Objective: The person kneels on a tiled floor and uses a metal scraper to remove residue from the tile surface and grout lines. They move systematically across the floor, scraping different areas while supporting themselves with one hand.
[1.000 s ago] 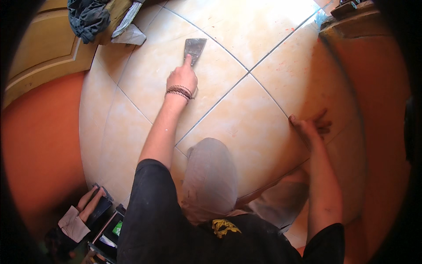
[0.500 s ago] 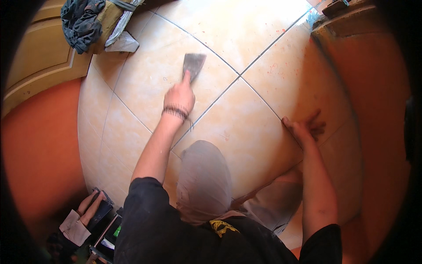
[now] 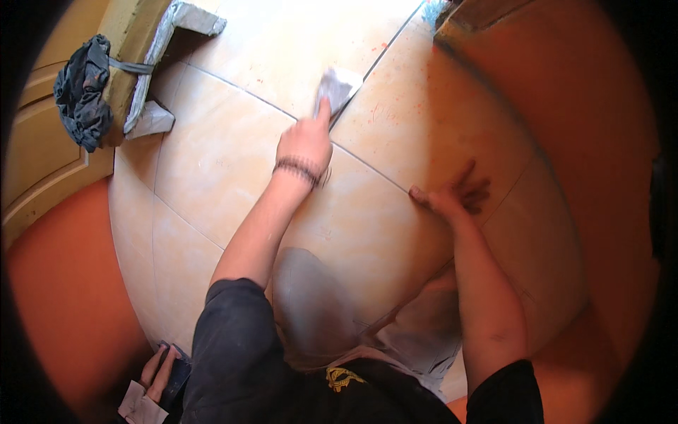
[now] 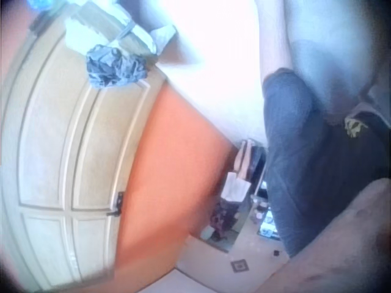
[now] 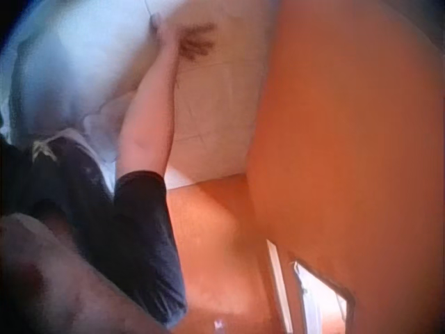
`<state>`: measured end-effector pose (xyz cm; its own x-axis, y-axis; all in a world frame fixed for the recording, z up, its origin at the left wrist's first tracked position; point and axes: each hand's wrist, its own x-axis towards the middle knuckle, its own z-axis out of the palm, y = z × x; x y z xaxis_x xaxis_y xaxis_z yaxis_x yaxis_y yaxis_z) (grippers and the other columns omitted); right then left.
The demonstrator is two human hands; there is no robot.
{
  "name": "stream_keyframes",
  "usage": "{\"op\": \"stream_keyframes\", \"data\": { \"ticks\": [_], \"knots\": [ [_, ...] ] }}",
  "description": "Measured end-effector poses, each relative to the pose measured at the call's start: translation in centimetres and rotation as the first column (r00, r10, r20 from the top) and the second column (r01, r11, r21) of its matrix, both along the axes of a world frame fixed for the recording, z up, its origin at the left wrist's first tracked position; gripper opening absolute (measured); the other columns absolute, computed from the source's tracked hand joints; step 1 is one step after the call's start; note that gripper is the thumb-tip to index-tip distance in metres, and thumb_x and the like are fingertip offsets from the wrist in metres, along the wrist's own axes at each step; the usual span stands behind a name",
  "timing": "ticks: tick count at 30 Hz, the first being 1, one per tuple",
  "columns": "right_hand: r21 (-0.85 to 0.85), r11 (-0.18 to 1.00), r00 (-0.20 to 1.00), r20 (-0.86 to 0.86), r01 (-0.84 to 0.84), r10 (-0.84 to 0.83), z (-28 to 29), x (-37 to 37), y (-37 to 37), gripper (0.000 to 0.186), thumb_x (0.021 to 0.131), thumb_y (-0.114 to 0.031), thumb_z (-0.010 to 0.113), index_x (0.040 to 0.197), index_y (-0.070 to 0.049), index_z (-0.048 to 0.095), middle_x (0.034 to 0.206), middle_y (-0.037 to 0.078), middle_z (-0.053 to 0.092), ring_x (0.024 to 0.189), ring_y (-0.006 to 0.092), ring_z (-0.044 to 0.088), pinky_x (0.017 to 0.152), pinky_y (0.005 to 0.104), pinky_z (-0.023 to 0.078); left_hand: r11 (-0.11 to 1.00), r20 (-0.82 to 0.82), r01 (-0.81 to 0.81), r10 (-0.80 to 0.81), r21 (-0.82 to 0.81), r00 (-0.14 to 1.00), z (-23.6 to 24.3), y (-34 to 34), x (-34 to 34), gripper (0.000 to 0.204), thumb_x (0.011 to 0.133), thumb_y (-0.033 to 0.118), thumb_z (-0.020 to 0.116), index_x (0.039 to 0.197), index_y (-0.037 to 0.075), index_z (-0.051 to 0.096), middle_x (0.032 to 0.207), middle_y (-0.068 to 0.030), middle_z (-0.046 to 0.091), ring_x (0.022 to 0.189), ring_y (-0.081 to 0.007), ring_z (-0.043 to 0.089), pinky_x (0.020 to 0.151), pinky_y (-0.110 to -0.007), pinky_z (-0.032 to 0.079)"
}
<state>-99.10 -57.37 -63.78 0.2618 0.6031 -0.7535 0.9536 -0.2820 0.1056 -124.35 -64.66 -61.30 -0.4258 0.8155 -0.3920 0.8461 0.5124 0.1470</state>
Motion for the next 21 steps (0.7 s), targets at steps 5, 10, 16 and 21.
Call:
{"op": "stream_keyframes", "data": {
  "ticks": [5,10,16,21],
  "knots": [
    [-0.038,0.999,0.999,0.011,0.032,-0.032,0.2,1.0,0.6,0.146,0.056,-0.051,0.084,0.142,-0.018,-0.029,0.142,0.032,-0.032,0.135,0.0477,-0.025,0.108,0.0609,-0.006,0.963,0.086,0.094,-0.074,-0.254,0.994,1.3,-0.8,0.6,0.051,0.086,0.007,0.04,0.136,0.009,0.037,0.085,-0.0253,0.063,0.079,-0.0396,0.065,0.071,-0.047,0.053],
    [-0.059,0.998,1.0,-0.023,0.003,-0.004,0.6,-0.2,0.5,0.144,0.057,-0.051,0.083,0.142,-0.018,-0.029,0.141,0.033,-0.033,0.134,0.0492,-0.026,0.108,0.0616,-0.006,0.983,-0.004,0.124,-0.125,-0.137,0.992,2.4,9.4,-2.4,0.043,0.087,0.007,0.039,0.13,0.008,0.041,0.085,-0.0248,0.064,0.082,-0.0367,0.065,0.073,-0.047,0.052],
    [-0.084,0.996,0.999,0.049,0.027,-0.023,0.7,1.2,1.1,0.143,0.058,-0.053,0.082,0.142,-0.017,-0.028,0.141,0.032,-0.034,0.133,0.0489,-0.027,0.107,0.0614,-0.008,0.947,0.059,0.117,-0.103,-0.299,0.993,0.8,2.7,0.8,0.051,0.088,0.01,0.039,0.139,0.013,0.035,0.086,-0.0244,0.064,0.081,-0.0394,0.065,0.073,-0.048,0.051],
    [-0.089,0.996,0.999,-0.046,0.019,-0.023,1.4,0.0,1.3,0.142,0.057,-0.053,0.082,0.143,-0.017,-0.026,0.142,0.032,-0.032,0.134,0.0494,-0.025,0.107,0.0625,-0.007,0.973,0.031,0.195,-0.193,-0.12,0.981,2.1,11.1,-0.5,0.051,0.089,0.01,0.037,0.14,0.008,0.034,0.09,-0.0257,0.064,0.084,-0.0382,0.065,0.075,-0.047,0.052]
  ]
}}
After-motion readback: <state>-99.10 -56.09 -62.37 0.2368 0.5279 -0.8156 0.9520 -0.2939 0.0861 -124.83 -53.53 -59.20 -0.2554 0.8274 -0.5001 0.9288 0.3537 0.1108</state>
